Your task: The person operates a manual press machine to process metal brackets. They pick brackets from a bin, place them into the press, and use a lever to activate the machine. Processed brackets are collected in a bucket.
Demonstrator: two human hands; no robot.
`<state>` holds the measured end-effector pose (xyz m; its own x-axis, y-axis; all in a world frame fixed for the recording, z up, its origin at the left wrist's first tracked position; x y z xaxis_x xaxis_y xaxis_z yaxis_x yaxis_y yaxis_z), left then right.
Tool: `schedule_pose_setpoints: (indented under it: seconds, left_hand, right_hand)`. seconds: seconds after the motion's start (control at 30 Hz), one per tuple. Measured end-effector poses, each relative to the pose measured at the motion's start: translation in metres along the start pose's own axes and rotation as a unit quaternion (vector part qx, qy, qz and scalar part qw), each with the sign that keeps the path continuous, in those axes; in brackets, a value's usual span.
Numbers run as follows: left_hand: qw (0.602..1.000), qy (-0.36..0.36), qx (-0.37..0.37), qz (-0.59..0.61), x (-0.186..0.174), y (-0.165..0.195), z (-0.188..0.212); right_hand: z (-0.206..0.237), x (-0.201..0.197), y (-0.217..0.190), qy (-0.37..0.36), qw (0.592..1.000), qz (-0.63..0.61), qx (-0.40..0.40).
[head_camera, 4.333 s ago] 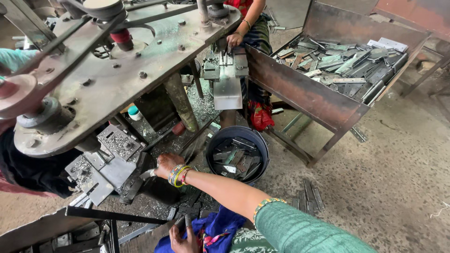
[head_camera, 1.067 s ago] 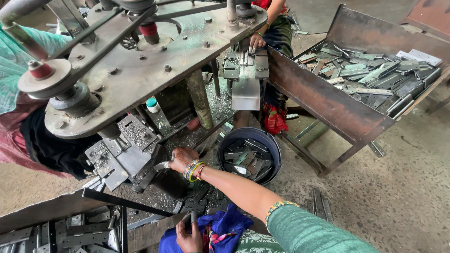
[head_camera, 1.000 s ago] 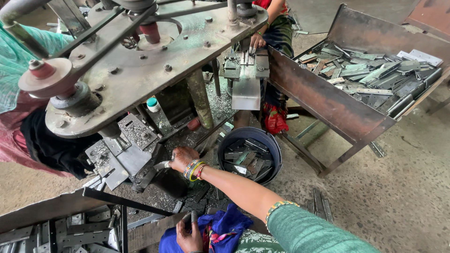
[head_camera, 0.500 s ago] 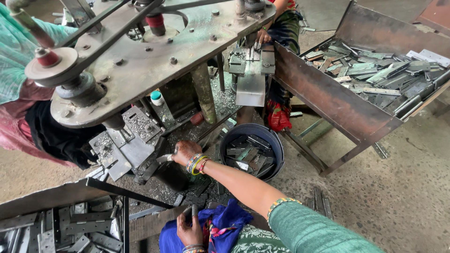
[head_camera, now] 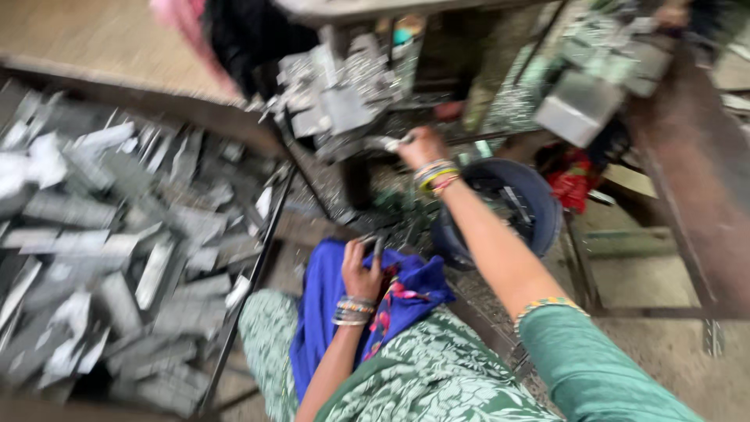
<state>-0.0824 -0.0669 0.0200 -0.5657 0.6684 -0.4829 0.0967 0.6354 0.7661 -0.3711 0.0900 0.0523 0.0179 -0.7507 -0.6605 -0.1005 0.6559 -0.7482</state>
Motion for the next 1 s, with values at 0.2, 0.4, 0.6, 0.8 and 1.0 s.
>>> schedule_pose_setpoints:
  seconds: [0.2, 0.4, 0.6, 0.8, 1.0]
  left_hand:
    - [0.991, 0.108, -0.055, -0.053, -0.057, -0.019, -0.005]
    - [0.948, 0.220, -0.223, -0.056, -0.130, -0.104, 0.002]
    - [0.926, 0.258, -0.246, -0.124, -0.217, -0.170, 0.002]
    - [0.853, 0.124, -0.266, -0.431, -0.280, -0.226, -0.038]
    - [0.781, -0.074, -0.257, -0.565, -0.278, -0.270, -0.088]
  right_hand:
    - [-0.010, 0.006, -0.002, -0.031, 0.992, -0.087, -0.085]
    - [-0.017, 0.006, -0.002, -0.023, 0.978, 0.000, -0.209]
    - [-0.024, 0.011, 0.024, -0.026, 0.971, -0.037, -0.233]
    - [-0.029, 0.012, 0.044, -0.019, 0.976, -0.045, -0.213]
    - [-0.024, 0.006, 0.047, 0.007, 0.984, -0.010, -0.180]
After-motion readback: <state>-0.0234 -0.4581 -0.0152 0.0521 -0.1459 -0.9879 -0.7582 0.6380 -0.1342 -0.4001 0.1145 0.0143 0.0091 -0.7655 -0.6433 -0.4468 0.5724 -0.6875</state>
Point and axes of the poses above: each hand's wrist, its own z-axis away from the middle knuckle, its own x-axis out of the palm, y = z × x, the point moved 10 cm from there along -z, towards the middle knuckle, and after that the axes turned 13 degrees about -z, right-handed, at the moved point
